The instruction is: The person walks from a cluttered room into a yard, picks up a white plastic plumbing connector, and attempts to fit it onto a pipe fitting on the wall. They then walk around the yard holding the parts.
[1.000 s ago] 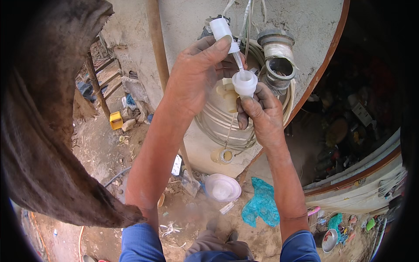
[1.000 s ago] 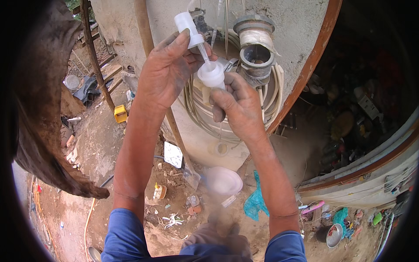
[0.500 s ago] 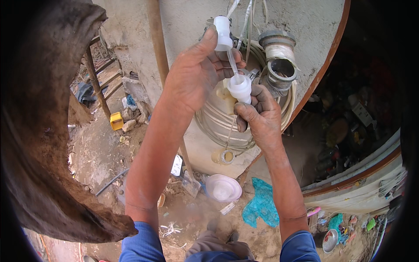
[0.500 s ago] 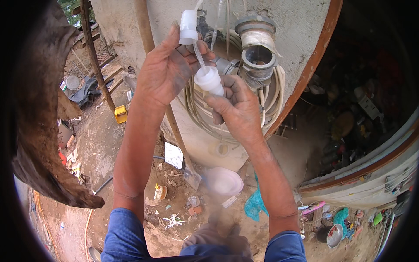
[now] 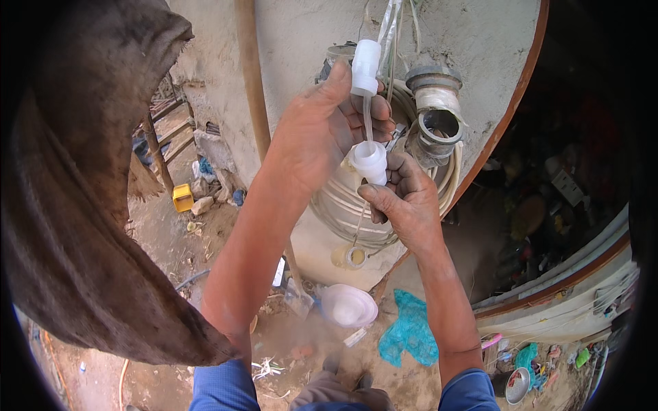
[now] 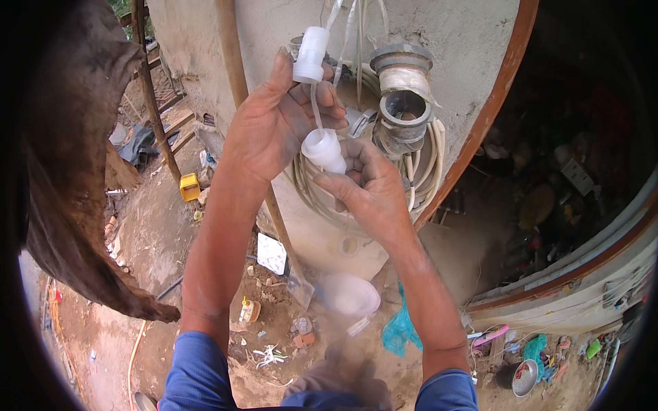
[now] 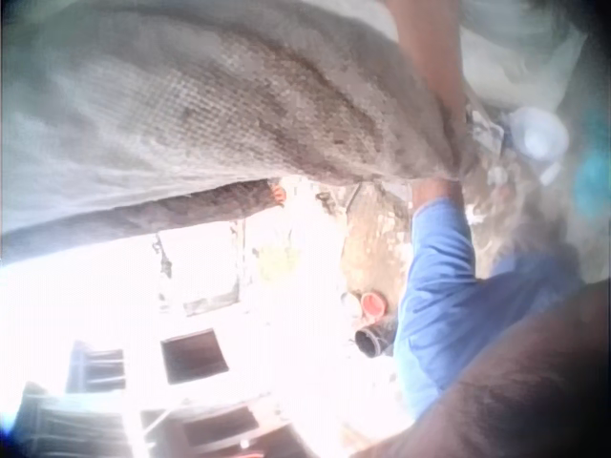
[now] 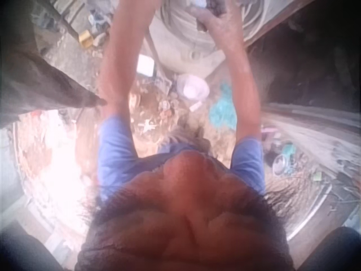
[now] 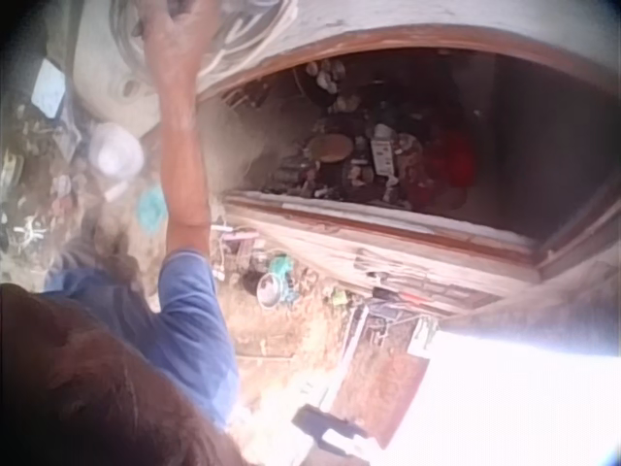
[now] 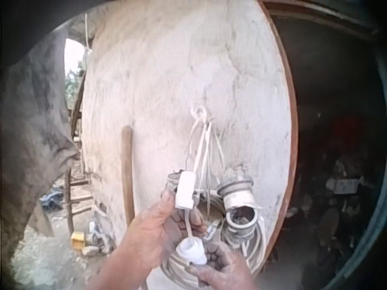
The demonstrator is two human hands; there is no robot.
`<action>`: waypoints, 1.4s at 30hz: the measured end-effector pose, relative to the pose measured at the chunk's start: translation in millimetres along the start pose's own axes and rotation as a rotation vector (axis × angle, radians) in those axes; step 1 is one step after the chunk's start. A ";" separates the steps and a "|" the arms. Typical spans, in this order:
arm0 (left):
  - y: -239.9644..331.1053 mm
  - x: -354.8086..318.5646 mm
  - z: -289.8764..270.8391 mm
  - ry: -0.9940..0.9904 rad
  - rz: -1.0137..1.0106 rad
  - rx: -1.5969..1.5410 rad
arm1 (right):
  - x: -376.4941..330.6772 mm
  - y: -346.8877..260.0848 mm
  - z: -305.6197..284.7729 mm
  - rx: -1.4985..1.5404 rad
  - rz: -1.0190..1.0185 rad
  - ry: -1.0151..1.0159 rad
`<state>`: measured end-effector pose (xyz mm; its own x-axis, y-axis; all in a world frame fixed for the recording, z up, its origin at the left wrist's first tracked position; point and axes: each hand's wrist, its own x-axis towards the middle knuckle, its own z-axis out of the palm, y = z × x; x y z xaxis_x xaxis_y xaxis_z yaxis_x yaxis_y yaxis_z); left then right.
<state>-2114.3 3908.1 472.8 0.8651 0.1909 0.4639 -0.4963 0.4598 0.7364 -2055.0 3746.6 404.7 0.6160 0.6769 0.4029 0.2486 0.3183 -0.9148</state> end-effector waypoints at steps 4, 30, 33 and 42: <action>0.0 0.4 5.7 -0.028 0.005 0.063 | 0.1 -5.7 -2.4 -0.098 0.048 -0.002; -14.2 -7.2 14.9 0.003 0.000 0.170 | -1.4 -95.4 -29.7 -0.372 -0.049 0.093; -12.4 -8.7 18.2 0.020 0.009 0.206 | -2.0 -106.5 -28.4 -0.485 -0.169 0.162; -5.4 -9.0 22.0 0.008 -0.013 0.210 | 38.4 -134.3 -51.8 -0.490 -0.264 0.138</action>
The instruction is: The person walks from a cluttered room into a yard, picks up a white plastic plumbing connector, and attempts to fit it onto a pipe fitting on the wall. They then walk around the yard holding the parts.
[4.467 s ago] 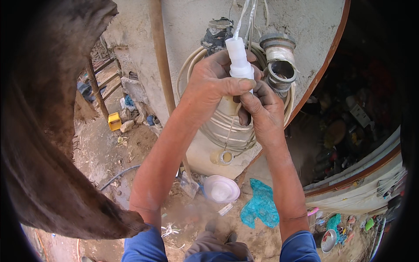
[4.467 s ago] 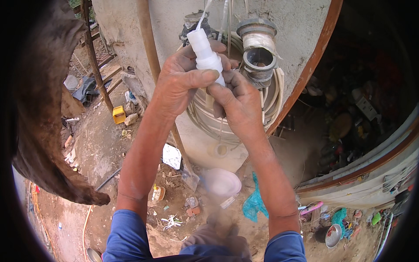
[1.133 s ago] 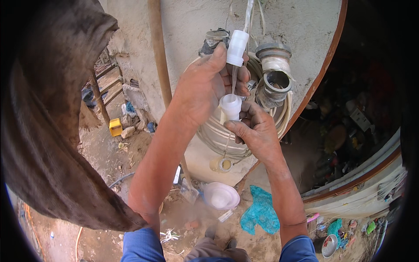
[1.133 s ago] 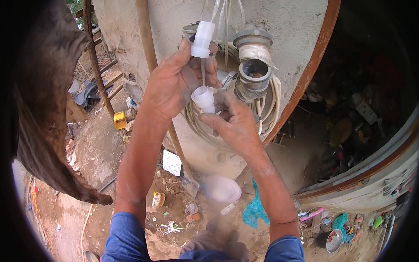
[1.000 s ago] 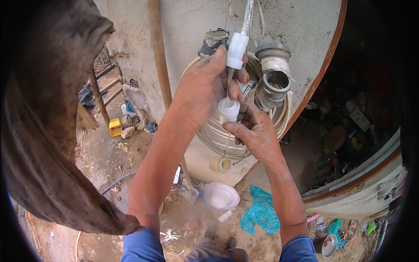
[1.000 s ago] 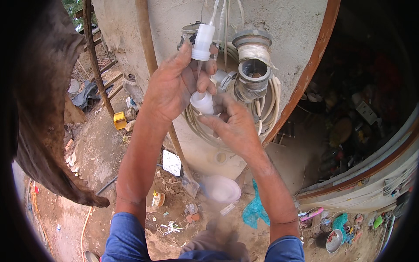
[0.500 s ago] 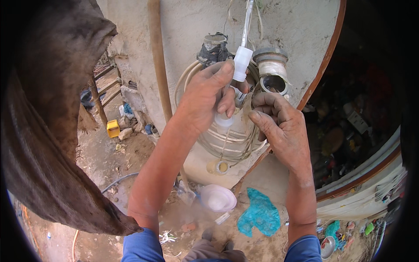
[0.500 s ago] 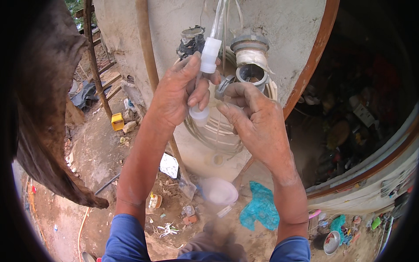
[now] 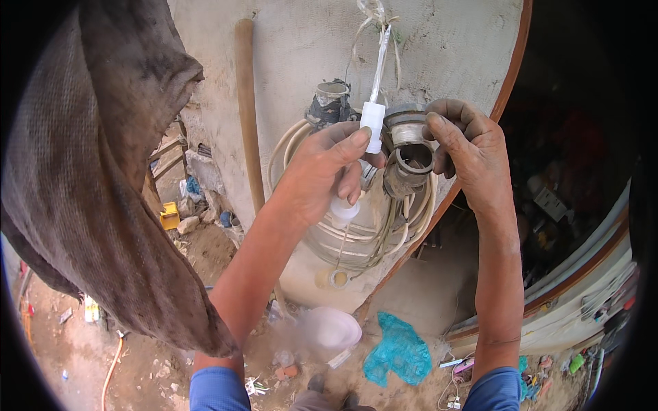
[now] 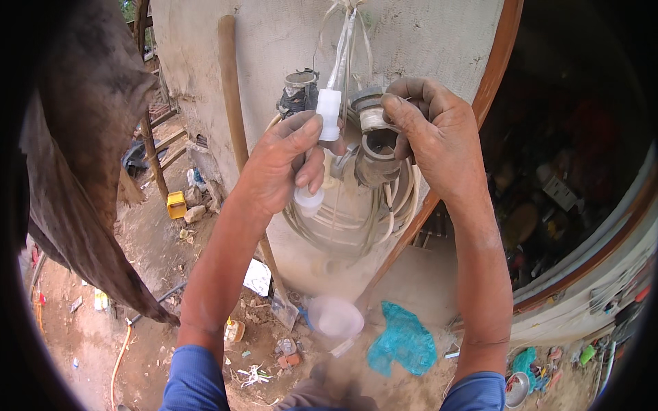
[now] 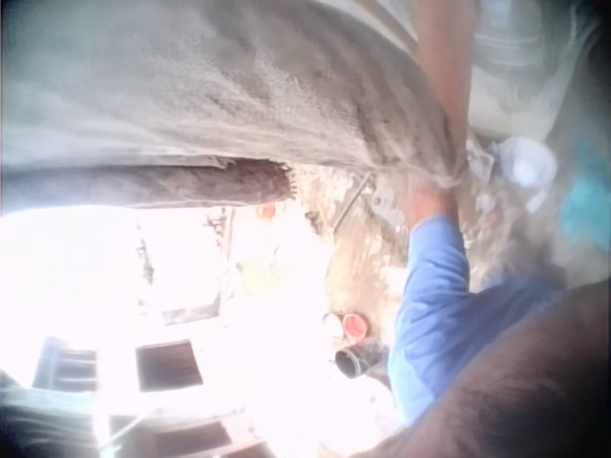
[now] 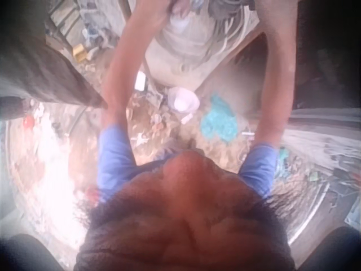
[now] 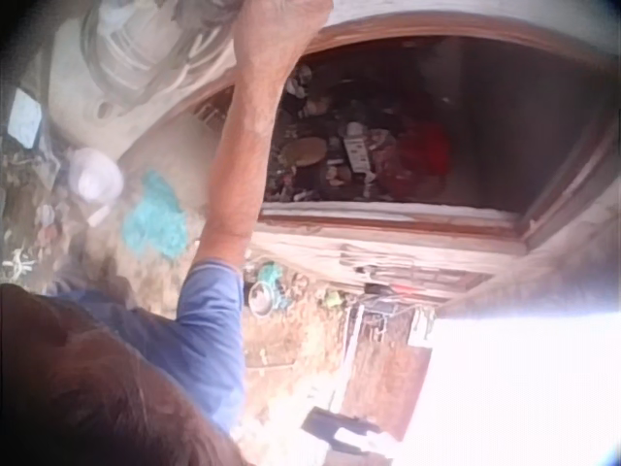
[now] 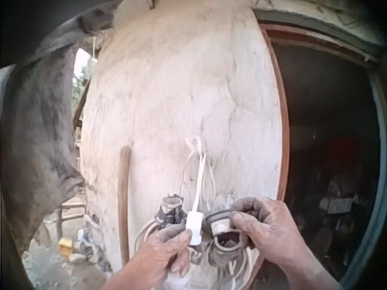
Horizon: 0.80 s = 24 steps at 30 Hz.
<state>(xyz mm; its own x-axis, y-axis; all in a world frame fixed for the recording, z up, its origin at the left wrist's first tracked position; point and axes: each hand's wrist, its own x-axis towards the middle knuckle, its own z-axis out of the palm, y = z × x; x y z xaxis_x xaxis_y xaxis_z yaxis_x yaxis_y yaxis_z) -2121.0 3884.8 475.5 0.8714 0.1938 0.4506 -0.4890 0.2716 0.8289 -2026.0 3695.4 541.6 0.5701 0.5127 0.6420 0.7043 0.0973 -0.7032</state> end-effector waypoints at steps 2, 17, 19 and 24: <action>0.3 1.2 -3.4 0.009 0.005 -0.028 | 11.9 -5.8 -2.3 -0.029 -0.031 0.021; 38.1 12.9 -2.6 -0.007 0.066 -0.176 | 117.2 -11.8 -1.1 -0.314 -0.225 0.069; 42.0 14.1 -3.9 -0.024 0.078 -0.186 | 128.4 -13.3 0.5 -0.374 -0.244 0.081; 45.3 16.5 -4.6 -0.028 0.089 -0.205 | 145.0 -18.9 5.6 -0.453 -0.249 -0.036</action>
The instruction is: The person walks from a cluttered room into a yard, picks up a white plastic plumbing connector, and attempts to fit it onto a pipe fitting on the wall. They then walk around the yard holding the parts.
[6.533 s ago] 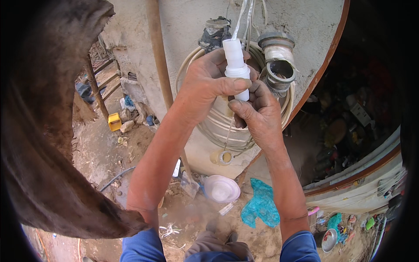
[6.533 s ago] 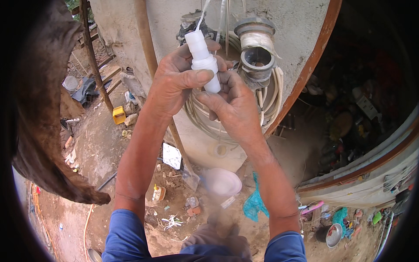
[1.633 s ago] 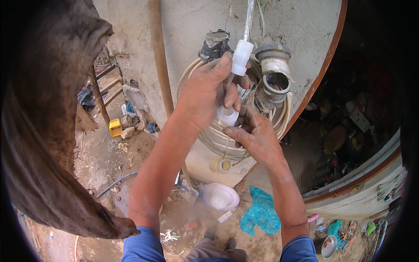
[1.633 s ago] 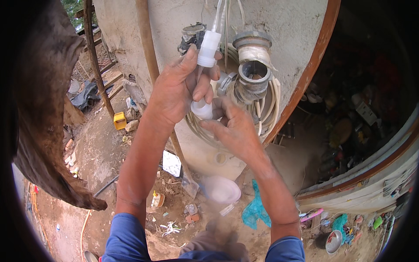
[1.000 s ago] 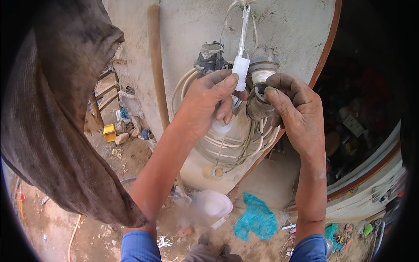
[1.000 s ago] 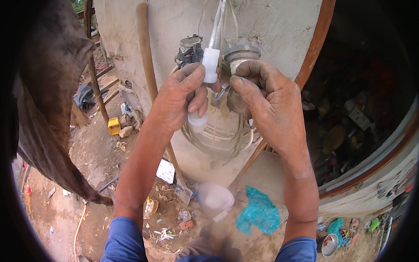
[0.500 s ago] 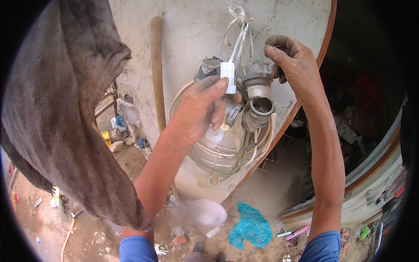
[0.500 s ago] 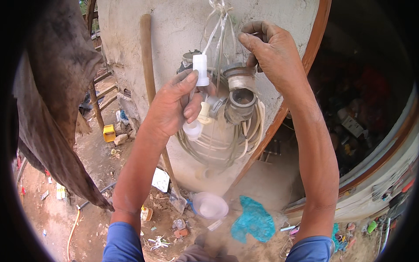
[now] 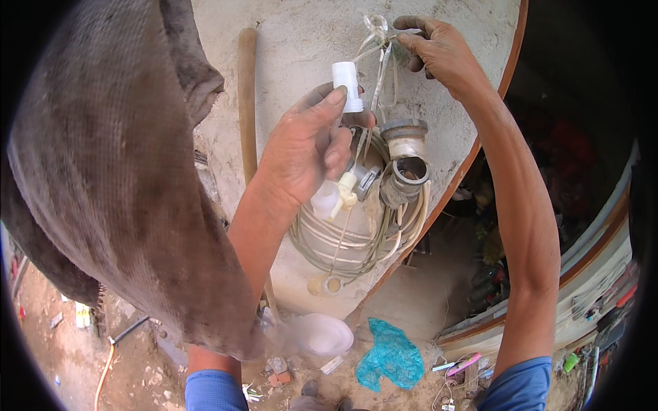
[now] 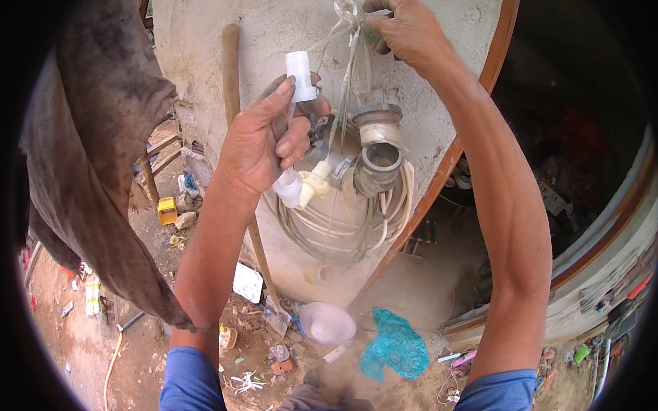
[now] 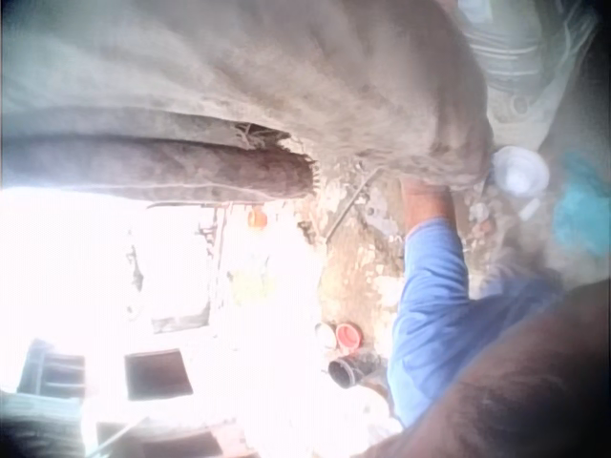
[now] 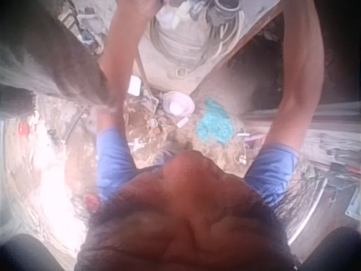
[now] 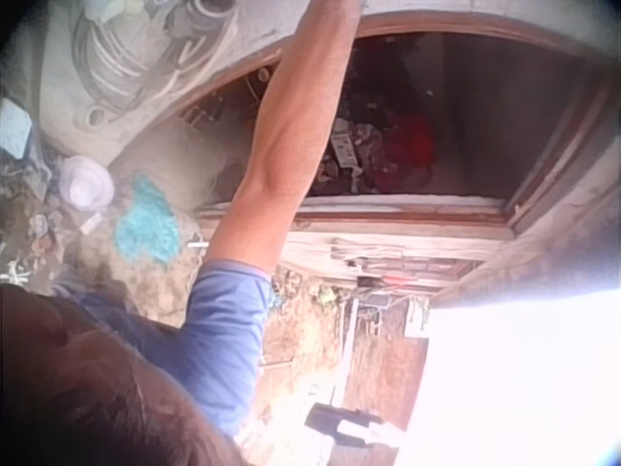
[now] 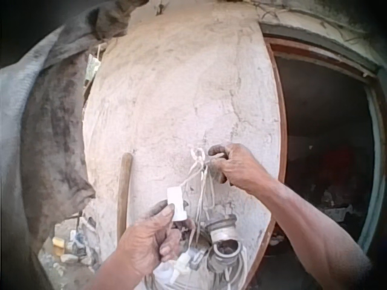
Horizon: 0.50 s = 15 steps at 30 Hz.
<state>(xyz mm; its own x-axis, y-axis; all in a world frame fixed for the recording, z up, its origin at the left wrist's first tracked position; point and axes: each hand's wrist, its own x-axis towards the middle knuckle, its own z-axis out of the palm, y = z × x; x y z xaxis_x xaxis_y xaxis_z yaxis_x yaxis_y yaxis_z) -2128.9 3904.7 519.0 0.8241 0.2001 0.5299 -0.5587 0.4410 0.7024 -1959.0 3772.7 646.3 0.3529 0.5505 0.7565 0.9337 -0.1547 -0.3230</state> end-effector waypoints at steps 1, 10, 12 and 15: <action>0.7 0.4 0.1 0.005 0.007 0.003 | 0.3 -3.9 0.7 -0.016 -0.025 -0.027; 6.6 7.7 -7.1 -0.006 0.055 -0.058 | 19.1 10.1 9.5 -0.216 -0.033 -0.007; 11.2 10.2 -7.2 -0.006 0.086 -0.072 | 19.7 14.4 12.7 -0.208 -0.050 0.031; 16.3 16.9 -5.9 -0.048 0.106 -0.133 | 23.9 21.6 13.4 -0.205 -0.068 0.055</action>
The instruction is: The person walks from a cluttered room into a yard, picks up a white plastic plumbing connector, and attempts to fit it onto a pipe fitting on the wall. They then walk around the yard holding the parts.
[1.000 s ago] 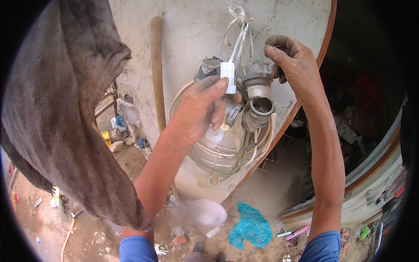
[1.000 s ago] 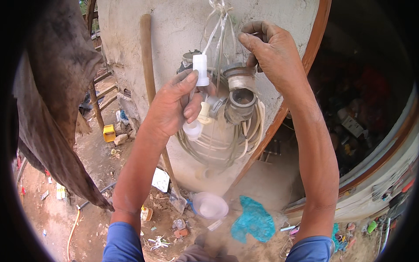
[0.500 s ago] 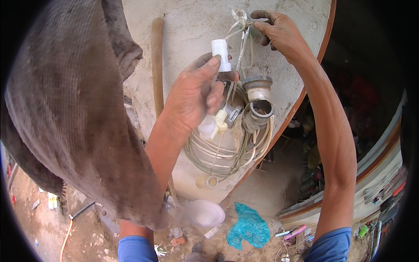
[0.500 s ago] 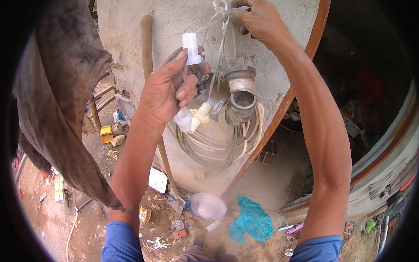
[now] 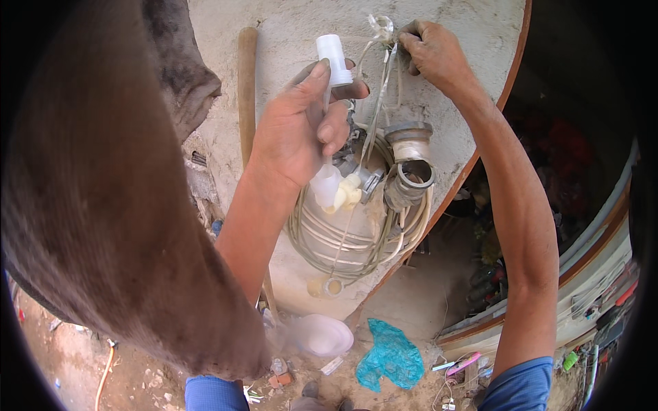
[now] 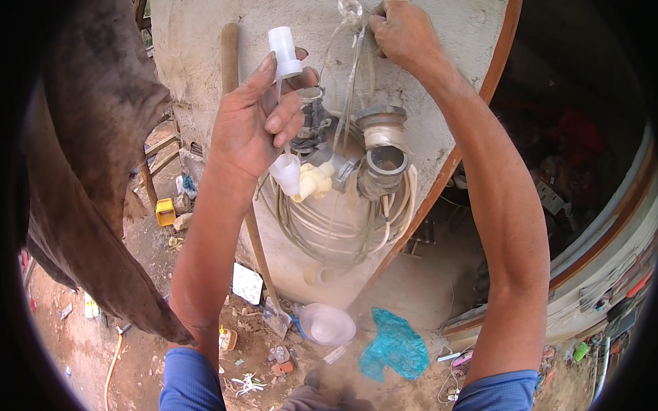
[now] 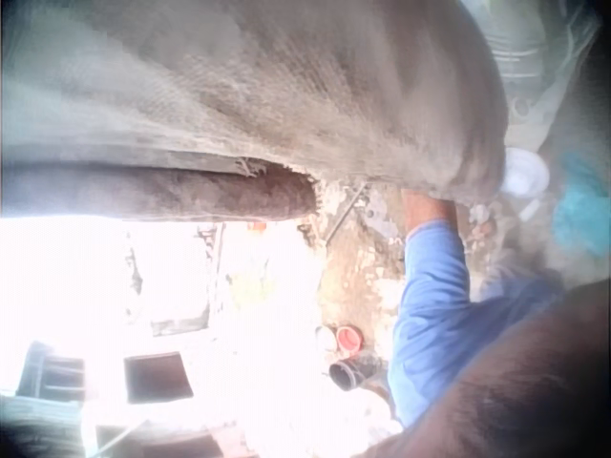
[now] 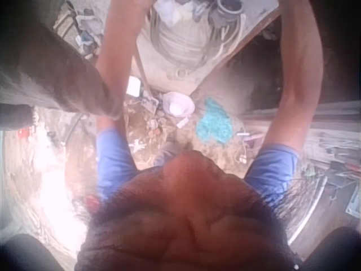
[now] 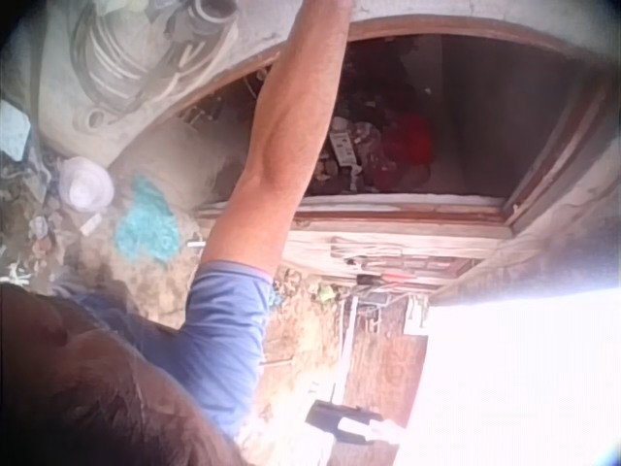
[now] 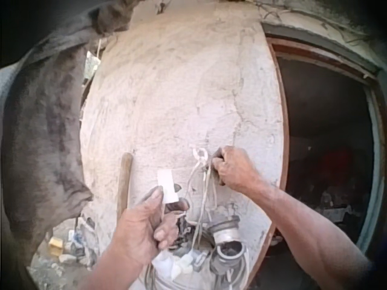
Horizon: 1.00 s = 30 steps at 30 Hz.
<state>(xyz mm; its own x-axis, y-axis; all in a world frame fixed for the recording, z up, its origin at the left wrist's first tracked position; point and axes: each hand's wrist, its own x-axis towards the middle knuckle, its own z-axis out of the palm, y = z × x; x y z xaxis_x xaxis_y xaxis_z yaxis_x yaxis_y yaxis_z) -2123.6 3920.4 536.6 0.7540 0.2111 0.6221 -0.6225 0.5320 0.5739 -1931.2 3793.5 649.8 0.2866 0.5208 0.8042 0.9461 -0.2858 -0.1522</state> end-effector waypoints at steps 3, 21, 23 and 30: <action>0.1 6.4 -1.8 -0.049 0.035 -0.012 | -3.5 -6.5 -5.6 0.025 0.015 -0.021; -1.4 3.3 -3.8 0.019 -0.013 -0.013 | 18.1 -8.5 -12.9 0.362 0.261 -0.195; 0.1 3.7 -4.8 0.033 -0.014 -0.012 | 19.6 -12.8 -14.0 0.364 0.271 -0.206; -4.4 7.0 -6.7 0.030 -0.012 -0.019 | 34.7 -0.2 -16.0 0.323 0.234 -0.303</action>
<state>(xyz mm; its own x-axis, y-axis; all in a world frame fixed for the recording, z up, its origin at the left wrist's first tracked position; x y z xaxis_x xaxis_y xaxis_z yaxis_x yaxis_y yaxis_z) -2114.2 3925.1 534.8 0.7674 0.2291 0.5989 -0.6096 0.5503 0.5706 -1923.9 3798.8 686.9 0.4827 0.6961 0.5315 0.8356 -0.1842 -0.5176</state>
